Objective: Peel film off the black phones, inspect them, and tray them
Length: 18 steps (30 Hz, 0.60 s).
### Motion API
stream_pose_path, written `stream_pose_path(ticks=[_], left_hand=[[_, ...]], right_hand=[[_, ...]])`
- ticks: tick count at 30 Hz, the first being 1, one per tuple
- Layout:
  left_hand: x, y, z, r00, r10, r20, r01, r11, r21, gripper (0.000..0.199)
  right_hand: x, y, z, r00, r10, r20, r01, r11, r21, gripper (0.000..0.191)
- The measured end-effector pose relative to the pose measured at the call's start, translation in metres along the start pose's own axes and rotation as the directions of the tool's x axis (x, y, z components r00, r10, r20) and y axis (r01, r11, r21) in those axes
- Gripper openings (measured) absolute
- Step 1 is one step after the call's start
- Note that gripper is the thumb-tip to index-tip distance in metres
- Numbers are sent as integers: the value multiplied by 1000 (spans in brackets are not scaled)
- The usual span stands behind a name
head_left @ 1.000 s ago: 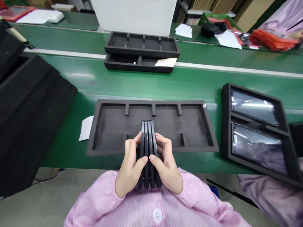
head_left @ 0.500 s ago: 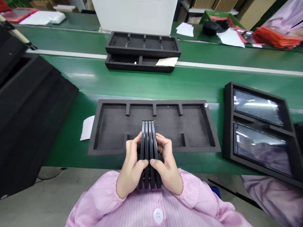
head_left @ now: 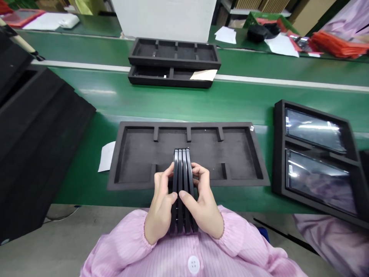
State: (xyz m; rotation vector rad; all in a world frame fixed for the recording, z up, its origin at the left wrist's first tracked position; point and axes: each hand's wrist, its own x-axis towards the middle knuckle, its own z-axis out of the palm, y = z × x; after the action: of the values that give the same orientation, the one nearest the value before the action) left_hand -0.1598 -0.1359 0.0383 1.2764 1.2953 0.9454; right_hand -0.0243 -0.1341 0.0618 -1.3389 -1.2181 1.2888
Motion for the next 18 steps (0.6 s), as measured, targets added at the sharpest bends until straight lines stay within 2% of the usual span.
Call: stream_pose_path(ticks=[5,11,15,18], left_hand=[[0,1,1,1000,16,25,-16,1000,-8,63],[-2,-4,-2,995,63,79,-64,998,8,61],[18,4,-9,995,-72,74,79,993,-90,44],[40,15,-14,973,-166,157,181,980,-88,36]], right_hand=[[-1,-2,0,1000,1,-2,-1,1000,-15,51],[1,-3,-4,998,35,57,-35,999,-11,73],[1,0,-7,993,39,107,-41,999,13,74],[5,1,-8,989,40,144,-47,998,40,67]])
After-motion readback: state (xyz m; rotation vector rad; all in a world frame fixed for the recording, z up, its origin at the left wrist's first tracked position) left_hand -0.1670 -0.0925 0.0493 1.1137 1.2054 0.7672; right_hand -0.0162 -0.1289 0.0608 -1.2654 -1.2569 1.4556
